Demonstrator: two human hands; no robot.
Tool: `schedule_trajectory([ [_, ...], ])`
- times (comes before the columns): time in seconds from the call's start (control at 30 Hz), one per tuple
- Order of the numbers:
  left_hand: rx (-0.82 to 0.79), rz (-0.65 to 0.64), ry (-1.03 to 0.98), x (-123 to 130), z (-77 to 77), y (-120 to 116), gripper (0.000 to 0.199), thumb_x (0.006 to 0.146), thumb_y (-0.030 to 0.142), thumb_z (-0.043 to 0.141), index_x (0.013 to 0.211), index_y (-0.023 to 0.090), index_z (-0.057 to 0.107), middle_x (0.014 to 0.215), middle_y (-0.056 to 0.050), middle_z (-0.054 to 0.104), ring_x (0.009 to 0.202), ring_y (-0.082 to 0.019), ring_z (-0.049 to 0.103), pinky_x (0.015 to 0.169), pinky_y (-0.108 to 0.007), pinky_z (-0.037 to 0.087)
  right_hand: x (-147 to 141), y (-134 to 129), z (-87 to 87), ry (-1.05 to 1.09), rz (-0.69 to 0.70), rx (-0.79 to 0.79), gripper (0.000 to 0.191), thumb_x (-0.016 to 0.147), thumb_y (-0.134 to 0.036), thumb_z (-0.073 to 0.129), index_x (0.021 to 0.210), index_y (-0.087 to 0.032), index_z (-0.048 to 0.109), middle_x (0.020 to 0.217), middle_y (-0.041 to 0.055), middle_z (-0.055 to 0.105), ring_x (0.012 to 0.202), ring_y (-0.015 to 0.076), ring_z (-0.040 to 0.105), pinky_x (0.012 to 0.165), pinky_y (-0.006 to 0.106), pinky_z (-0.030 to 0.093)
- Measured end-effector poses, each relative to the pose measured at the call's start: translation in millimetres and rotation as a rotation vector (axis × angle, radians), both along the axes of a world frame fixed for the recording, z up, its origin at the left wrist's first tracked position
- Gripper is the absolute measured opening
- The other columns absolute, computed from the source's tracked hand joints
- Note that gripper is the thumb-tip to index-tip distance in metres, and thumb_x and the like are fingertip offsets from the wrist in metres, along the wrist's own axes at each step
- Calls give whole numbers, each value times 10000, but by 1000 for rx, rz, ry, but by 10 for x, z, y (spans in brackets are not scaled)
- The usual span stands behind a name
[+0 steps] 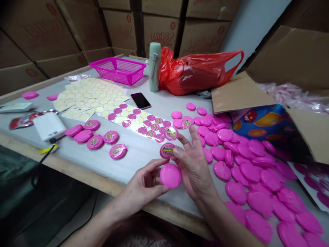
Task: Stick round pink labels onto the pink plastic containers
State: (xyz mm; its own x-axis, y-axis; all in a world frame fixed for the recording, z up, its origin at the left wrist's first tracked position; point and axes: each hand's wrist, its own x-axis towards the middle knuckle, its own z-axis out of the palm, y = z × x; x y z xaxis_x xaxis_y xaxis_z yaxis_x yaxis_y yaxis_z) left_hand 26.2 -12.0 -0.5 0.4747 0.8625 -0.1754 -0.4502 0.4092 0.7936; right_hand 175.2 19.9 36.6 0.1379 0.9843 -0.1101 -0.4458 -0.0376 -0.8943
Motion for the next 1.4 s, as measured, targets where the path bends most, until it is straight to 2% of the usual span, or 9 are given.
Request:
schedule_trajectory([
  [0.2,-106,36,-223,57,13,-3,609,832,149,764,1399,275,581,1373,-83,634,1239,-206,587,1055,-332,453,-5,-23,-55,-103,-38,51,810,746,-212,808,1424,-480,454,1249,-30,579,889,103,669,782,235,605],
  [0.33,-262,-51,-319,-4,67,6,521,887,140,697,1387,246,591,1203,-88,710,1067,-185,674,1015,-411,521,32,-29,-37,-38,-1,-4,836,729,-210,833,1428,-474,456,1253,-30,581,866,89,665,743,194,603],
  [0.4,-307,-39,-344,-59,95,33,529,898,126,676,1407,226,574,1149,-90,725,1050,-190,691,1035,-425,516,84,-15,-9,-16,45,-32,835,719,-204,842,1417,-471,473,1268,-28,583,849,85,670,723,185,606],
  [0.53,-376,73,-335,-124,124,115,476,953,210,608,1424,177,551,1411,-157,600,1213,-278,643,1054,-416,508,231,39,37,-80,125,-45,858,687,-176,861,1405,-470,494,1262,-16,607,824,99,678,748,233,628],
  [0.6,-402,105,-334,-128,127,150,457,986,256,555,1434,166,534,1460,-175,556,1247,-291,625,1028,-396,528,300,60,40,-130,153,-42,900,675,-169,875,1428,-466,483,1253,-2,614,800,102,677,734,243,634],
  [0.77,-410,81,-332,-110,116,178,438,999,231,525,1432,162,525,1409,-179,596,1193,-273,661,958,-362,572,370,55,25,-247,245,57,968,714,-141,857,1490,-493,399,1273,17,607,751,103,676,715,278,644],
  [0.97,-390,126,-338,-77,70,154,307,990,213,542,1260,101,636,1215,-155,696,1027,-215,714,859,-312,600,327,21,32,-301,277,161,914,746,-122,834,1451,-541,429,1333,13,585,737,105,680,645,284,656],
  [1.1,-382,105,-332,-59,52,143,296,972,246,585,1223,106,657,1117,-143,728,970,-213,731,826,-288,598,335,8,39,-310,286,162,924,742,-127,833,1452,-551,421,1344,21,590,725,124,693,672,361,680],
  [1.4,-365,106,-352,-22,48,151,275,975,299,594,1107,97,727,1065,-126,748,960,-179,712,919,-315,575,278,-69,43,-371,355,159,939,751,-143,838,1472,-557,402,1436,29,576,714,110,706,658,299,667],
])
